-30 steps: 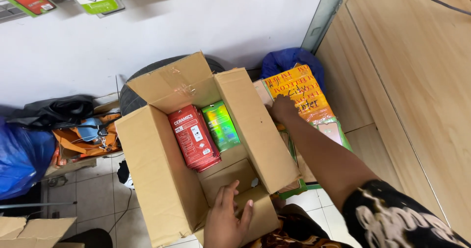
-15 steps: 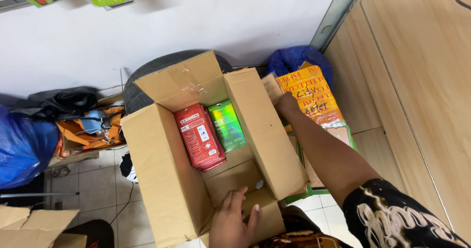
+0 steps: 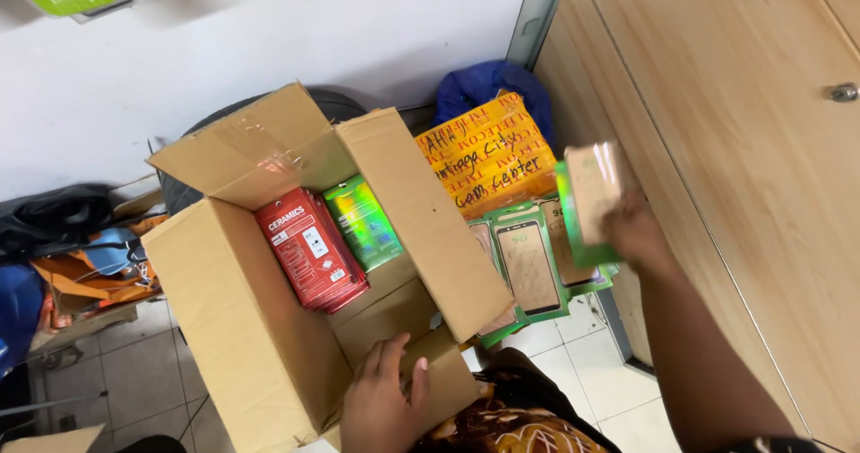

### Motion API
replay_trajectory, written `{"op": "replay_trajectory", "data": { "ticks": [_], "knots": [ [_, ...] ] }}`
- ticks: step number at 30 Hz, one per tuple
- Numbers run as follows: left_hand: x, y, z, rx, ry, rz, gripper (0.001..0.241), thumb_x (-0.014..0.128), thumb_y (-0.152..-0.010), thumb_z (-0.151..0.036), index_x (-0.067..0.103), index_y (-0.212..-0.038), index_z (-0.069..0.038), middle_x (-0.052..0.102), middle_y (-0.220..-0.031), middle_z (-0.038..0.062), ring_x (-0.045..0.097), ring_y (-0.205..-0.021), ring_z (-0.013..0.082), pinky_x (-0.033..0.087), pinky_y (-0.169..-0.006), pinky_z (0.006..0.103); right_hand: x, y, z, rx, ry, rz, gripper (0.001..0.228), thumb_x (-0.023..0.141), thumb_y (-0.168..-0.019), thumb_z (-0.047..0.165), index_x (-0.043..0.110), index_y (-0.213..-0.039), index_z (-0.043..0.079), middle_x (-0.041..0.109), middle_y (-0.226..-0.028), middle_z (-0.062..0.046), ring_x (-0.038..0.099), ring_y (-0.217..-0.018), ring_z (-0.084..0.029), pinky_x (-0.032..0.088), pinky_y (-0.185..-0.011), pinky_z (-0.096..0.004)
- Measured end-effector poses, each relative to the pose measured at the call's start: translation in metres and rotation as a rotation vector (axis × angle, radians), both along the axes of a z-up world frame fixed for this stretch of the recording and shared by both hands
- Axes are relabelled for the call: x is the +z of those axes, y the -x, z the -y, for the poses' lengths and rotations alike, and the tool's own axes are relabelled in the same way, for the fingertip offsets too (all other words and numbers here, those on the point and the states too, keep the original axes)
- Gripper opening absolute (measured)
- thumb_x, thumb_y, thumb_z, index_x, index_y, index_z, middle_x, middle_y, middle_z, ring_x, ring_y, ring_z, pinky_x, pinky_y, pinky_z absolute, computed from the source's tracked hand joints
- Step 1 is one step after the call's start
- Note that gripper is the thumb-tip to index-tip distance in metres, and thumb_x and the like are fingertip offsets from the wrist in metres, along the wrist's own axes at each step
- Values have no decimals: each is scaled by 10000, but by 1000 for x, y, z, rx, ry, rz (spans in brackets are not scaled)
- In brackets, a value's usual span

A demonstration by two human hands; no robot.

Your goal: The person takes packaged phone accessories, including USB fast charger cables, screen protectors and tempered glass packs, out of a cardboard box and hangs them one at a time on a wire display rack on the wall. They return to the box repeatedly to retrieve more packaged items and place them on the rack hooks.

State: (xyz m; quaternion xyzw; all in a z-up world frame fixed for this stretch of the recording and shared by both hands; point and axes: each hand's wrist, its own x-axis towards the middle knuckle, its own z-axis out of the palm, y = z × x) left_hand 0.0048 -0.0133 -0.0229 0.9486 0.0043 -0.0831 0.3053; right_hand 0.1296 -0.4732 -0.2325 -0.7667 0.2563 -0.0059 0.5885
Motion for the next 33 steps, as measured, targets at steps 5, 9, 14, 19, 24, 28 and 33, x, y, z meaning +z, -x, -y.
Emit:
{"op": "replay_trajectory", "data": {
  "ticks": [5, 9, 14, 19, 24, 28, 33],
  "knots": [
    [3, -2, 1, -45, -5, 6, 392, 666, -867, -262, 615, -1208, -75, 697, -1053, 136, 682, -977, 341, 553, -809, 475, 18, 31, -40, 7, 173, -143, 377, 529, -888, 35, 584, -1258, -4, 687, -1017, -204, 666, -889, -300, 529, -760, -404],
    [5, -2, 0, -61, 9, 27, 379, 651, -887, -259, 614, -1204, -56, 693, -1063, 147, 684, -975, 348, 548, -818, 478, -36, 39, -39, 79, 542, -173, 514, 603, -849, 116, 592, -1355, 25, 633, -1192, -284, 616, -1117, -421, 503, -975, -439],
    [9, -4, 0, -51, 44, 30, 382, 653, -886, -268, 621, -1196, -47, 693, -1091, 156, 680, -989, 356, 549, -819, 478, 3, 34, -67, 89, 663, -344, 668, 670, -836, 221, 510, -1481, 148, 446, -1395, -282, 426, -1283, -485, 408, -1071, -531],
    [13, 1, -1, -45, 92, 24, 367, 644, -905, -267, 622, -1190, -37, 691, -1101, 168, 678, -1013, 365, 551, -834, 479, 69, 24, -98, 25, 663, -451, 639, 697, -855, 268, 489, -1451, 172, 361, -1470, -225, 348, -1305, -483, 368, -968, -647],
    [13, 1, -8, -83, 195, 49, 364, 657, -921, -253, 615, -1206, -30, 684, -1091, 185, 677, -1002, 373, 547, -841, 478, 137, -3, -180, 169, 783, 655, 651, 745, -876, 29, 455, -1458, 47, 512, -1378, -208, 493, -1299, -386, 440, -1095, -506],
    [19, 1, -11, 49, 330, -28, 455, 710, -862, -268, 568, -1214, -18, 651, -1065, 174, 671, -922, 348, 571, -755, 441, 204, -31, -319, 461, 112, 487, 452, 661, -936, 105, 529, -1368, 100, 596, -1329, -118, 639, -1047, -208, 592, -808, -359],
    [7, 4, -20, 63, 500, 241, 367, 738, -857, -159, 526, -1097, 21, 583, -985, 205, 625, -882, 367, 544, -769, 445, 173, -112, -434, 1089, 908, -59, 680, 724, -823, 172, 450, -1377, -112, 523, -1352, -313, 553, -1218, -423, 494, -1010, -470]
  ]
}}
